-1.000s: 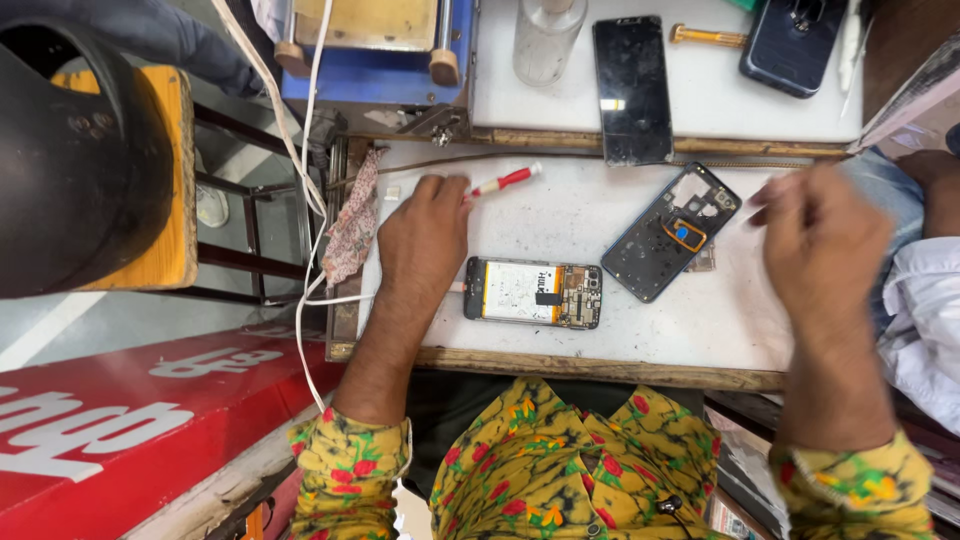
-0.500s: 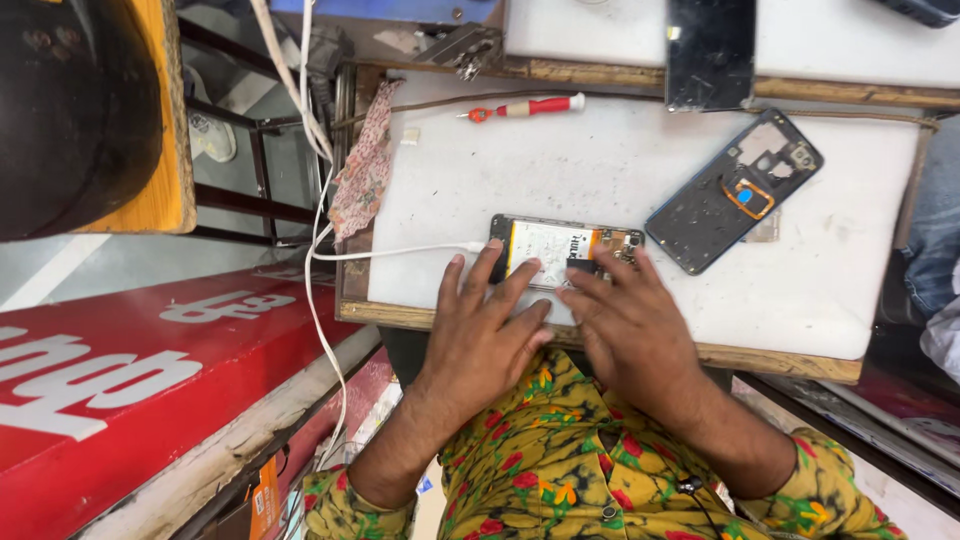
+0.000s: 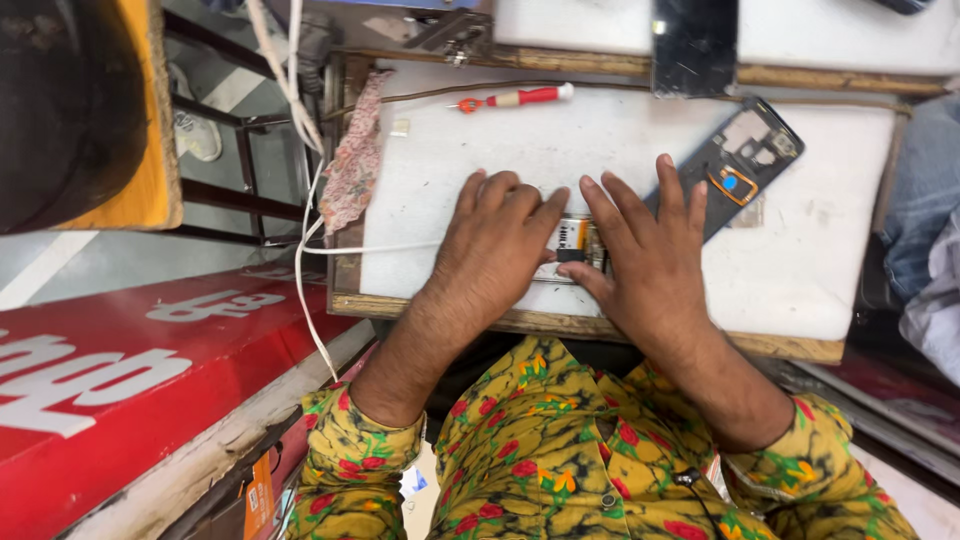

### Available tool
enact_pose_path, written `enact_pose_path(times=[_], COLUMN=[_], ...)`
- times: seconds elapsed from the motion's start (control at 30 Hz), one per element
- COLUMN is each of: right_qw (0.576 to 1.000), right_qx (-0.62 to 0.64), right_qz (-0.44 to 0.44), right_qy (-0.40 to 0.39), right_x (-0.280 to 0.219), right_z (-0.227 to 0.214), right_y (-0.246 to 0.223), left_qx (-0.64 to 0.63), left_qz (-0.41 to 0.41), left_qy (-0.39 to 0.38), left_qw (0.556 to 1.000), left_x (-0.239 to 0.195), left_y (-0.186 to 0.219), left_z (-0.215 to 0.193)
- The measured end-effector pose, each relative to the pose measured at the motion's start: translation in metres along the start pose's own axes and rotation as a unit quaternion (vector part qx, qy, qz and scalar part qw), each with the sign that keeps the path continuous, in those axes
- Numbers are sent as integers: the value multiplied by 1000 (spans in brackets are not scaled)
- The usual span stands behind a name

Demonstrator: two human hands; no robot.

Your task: The person works on a disassembled mobile phone, using a screwdriver to adjust internal components and a toothbrush to clean the device. The person also handles a charging cable and a small metal tool while working at a cluttered workbench.

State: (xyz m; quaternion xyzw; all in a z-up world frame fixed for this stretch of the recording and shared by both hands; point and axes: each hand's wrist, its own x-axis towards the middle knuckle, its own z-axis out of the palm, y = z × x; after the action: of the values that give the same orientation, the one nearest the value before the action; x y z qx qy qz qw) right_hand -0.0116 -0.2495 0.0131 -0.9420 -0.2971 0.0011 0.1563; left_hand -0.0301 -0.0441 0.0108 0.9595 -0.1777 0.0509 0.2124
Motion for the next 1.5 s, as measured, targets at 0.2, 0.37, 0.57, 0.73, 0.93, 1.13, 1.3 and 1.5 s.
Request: enact_pose_path(times=[0.2, 0.37, 0.57, 0.73, 0.93, 1.13, 1.3, 1.5], right_qw=[994, 927, 779, 751, 793, 788, 781, 771], right_qx=[49, 293, 595, 640, 581, 573, 607, 611], right_qz=[4, 12, 123, 143, 168, 224, 144, 175], right_qy=[101, 232, 154, 85, 70, 12, -29, -41], right_x=[-20, -38, -38, -24, -12, -10, -19, -19], right_z=[8, 18, 21, 30, 24, 22, 17, 14], right_y=[0, -1, 4, -3, 10, 5, -5, 13], left_qx=[-61, -158, -705, -840, -839, -853, -871, -859], left_qz=[-19, -122, -185, -161, -168, -170, -166, -164], left_qy=[-97, -91, 29, 5, -27, -12, -18, -22], left_qw=[993, 976, 684, 518, 516, 493, 463, 485], left_x=[3, -8, 3, 14, 17, 13, 12, 11], left_y=[1, -4, -28, -28, -26, -26, -26, -24], left_z=[-25, -28, 8, 38, 48, 53, 53, 56])
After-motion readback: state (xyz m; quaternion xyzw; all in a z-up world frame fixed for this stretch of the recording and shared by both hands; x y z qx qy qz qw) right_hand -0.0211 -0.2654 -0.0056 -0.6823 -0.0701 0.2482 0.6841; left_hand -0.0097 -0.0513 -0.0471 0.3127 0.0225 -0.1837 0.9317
